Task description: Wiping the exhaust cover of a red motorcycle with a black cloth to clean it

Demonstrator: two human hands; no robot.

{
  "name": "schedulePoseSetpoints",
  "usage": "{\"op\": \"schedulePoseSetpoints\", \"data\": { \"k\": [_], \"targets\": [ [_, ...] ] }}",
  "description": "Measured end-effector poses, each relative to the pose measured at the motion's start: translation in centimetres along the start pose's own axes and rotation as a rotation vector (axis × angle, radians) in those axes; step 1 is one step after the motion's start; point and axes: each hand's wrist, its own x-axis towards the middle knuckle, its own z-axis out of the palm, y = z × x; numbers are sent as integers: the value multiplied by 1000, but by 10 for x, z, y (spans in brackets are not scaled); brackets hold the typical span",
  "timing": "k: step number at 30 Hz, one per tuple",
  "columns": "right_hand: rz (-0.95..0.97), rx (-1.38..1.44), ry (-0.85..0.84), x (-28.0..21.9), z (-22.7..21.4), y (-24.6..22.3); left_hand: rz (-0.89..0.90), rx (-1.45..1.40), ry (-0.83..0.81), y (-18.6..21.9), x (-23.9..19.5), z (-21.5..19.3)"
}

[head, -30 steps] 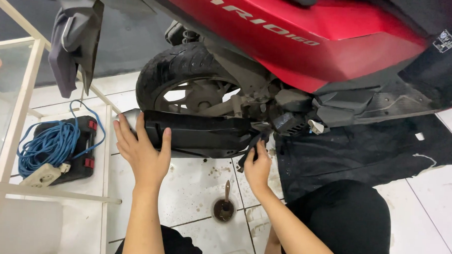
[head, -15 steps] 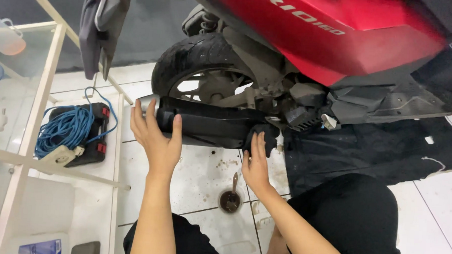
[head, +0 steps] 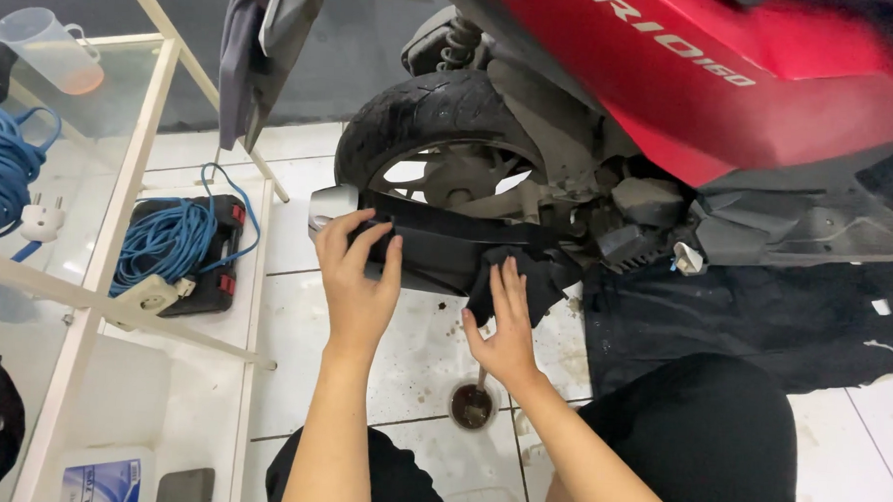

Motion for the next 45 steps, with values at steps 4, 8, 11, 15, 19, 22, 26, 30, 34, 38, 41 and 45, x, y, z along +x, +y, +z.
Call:
{"op": "schedulePoseSetpoints", "data": {
  "k": [4,8,11,15,19,22,26,30,34,38,41,45],
  "targets": [
    [-45,-35,63,-6,5,32,36,-78,-83,5,0,2],
    [-2,-120,189,-10,8,58,10,-159,-188,17,0,-2],
    [12,-113,106,-5,-2,36,-18,-182,-217,21,-2,-4],
    [-7,-148,-18,1,-13,28,-16,-166,-230,21,-1,-2],
    [81,-248,145,-13,-3,62,-40,-153,-236,23,-2,-5],
    [168,-273,141,-16,-2,54,-45,-154,-234,29,-2,-7],
    [139,-133,-6,-2,-9,33,-74,-157,-241,29,1,-5],
    [100,-185,148,-20,1,70,-114,-142,-267,31,-2,-4],
    [62,-38,404,-28,10,72,-113,-108,-301,32,-2,-2],
    [-102,164,392,6,-8,15,-68,-79,-322,30,-1,4],
    [-264,168,377,37,-20,-21,-48,-42,-337,26,-3,7],
    [-323,-33,196,64,-6,-24,-68,7,-384,25,-4,7]
  ]
}}
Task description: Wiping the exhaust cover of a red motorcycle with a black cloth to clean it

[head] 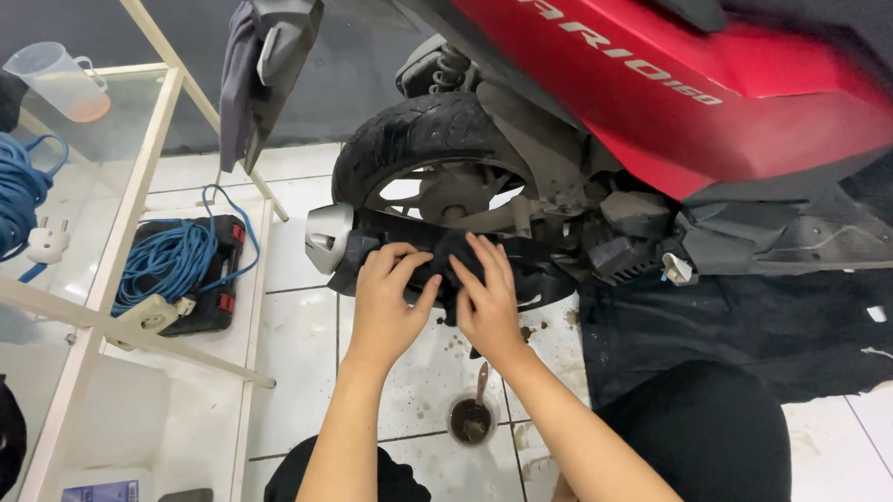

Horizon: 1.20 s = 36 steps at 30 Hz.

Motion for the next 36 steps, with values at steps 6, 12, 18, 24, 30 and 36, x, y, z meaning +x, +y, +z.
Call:
{"op": "schedulePoseSetpoints", "data": {
  "k": [6,12,18,24,30,36],
  "targets": [
    [-164,-346,-98,-8,-7,63,-11,24,-36,3,-2,-2],
    [328,-186,87,-60,-28,138,7,-1,-19,2,-2,-5],
    [244,21,-26,-18,-54,55,21,-37,41,4,-1,0],
    [884,20,300,-106,-20,123,92,-117,187,-2,-1,0],
    [1378,711,665,-76,-7,100,117,11,436,-5,2,-1],
    [1487,1012,725,-67,-10,106,34,-15,477,-15,1,-3]
  ]
}}
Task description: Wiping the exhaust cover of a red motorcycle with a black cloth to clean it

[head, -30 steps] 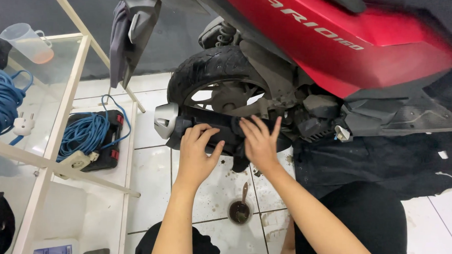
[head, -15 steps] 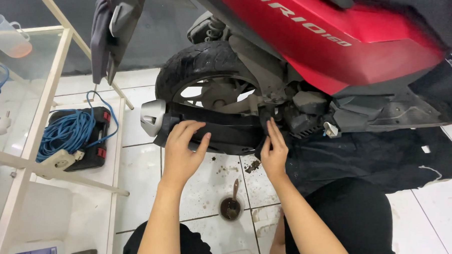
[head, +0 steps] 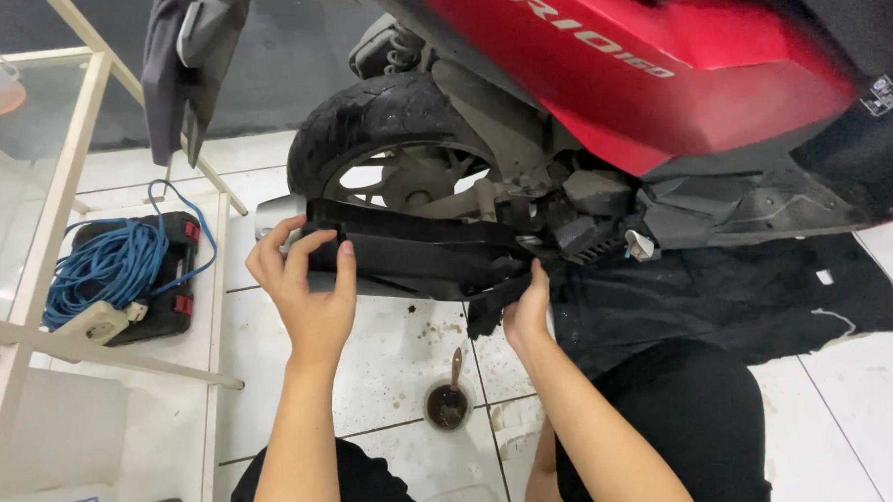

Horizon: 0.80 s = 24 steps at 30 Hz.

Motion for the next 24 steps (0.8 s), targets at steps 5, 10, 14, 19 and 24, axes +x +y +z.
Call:
{"op": "schedulePoseSetpoints", "data": {
  "k": [5,10,14,19,24],
  "targets": [
    [160,-7,-33,-26,12,-10,-13,-14,-15,8,1,-5],
    [251,-44,-38,-63,41,-35,-30,-17,-17,3,1,-4],
    [196,-5,-77,-5,7,-19,-20,-20,-1,2,0,-3],
    [184,-48,-74,-45,30,-25,-7,-11,0,1,2,-5],
    [198,-13,-58,-27,23,-26,-59,-69,-18,1,4,-2]
  ]
}}
